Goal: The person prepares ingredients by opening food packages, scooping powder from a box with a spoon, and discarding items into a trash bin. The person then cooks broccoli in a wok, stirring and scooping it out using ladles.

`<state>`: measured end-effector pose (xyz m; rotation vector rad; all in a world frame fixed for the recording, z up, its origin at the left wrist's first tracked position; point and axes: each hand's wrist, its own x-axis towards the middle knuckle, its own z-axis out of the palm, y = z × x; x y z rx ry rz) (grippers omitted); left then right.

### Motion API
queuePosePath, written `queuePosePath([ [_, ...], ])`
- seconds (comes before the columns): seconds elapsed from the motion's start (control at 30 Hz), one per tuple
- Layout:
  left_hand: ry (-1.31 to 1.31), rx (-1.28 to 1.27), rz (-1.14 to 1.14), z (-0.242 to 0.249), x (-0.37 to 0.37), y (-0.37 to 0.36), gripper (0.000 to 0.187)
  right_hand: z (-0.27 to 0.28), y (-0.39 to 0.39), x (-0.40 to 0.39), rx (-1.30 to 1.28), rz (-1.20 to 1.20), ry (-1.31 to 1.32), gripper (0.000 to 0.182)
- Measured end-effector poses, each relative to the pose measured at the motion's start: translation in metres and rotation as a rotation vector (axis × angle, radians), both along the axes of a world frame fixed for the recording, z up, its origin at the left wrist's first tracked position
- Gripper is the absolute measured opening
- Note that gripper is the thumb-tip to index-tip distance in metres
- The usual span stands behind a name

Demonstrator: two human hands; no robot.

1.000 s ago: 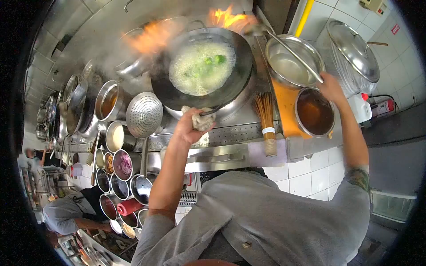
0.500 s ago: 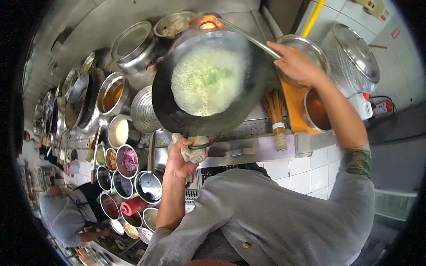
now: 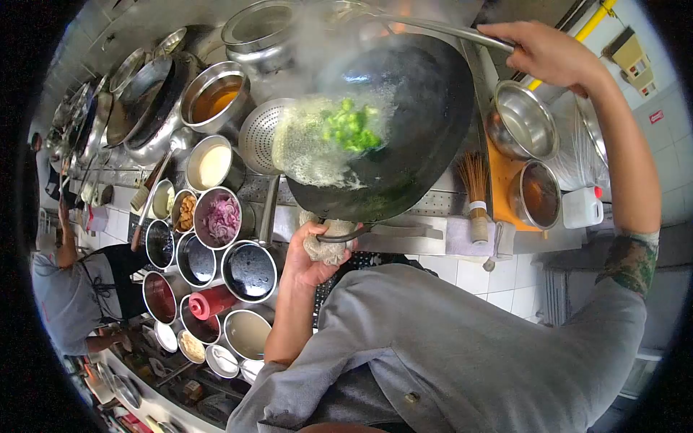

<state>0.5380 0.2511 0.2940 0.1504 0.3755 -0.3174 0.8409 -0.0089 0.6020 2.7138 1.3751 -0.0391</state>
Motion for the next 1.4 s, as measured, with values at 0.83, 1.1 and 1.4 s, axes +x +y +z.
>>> queuePosePath([
  [0.83, -0.015, 0.532, -0.063, -0.001, 0.128, -0.060, 0.019, -0.100, -0.113, -0.082, 1.200, -0.700, 0.778, 0.063],
  [1.1, -0.022, 0.501, -0.019, 0.012, 0.178, -0.073, 0.017, -0.126, 0.012, -0.111, 1.192, -0.409, 1.539, 0.065],
  [1.4, -0.130, 0.710, 0.032, -0.031, 0.107, -0.027, 0.047, -0.205, 0.242, -0.077, 0.654, -0.125, 1.405, 0.053],
])
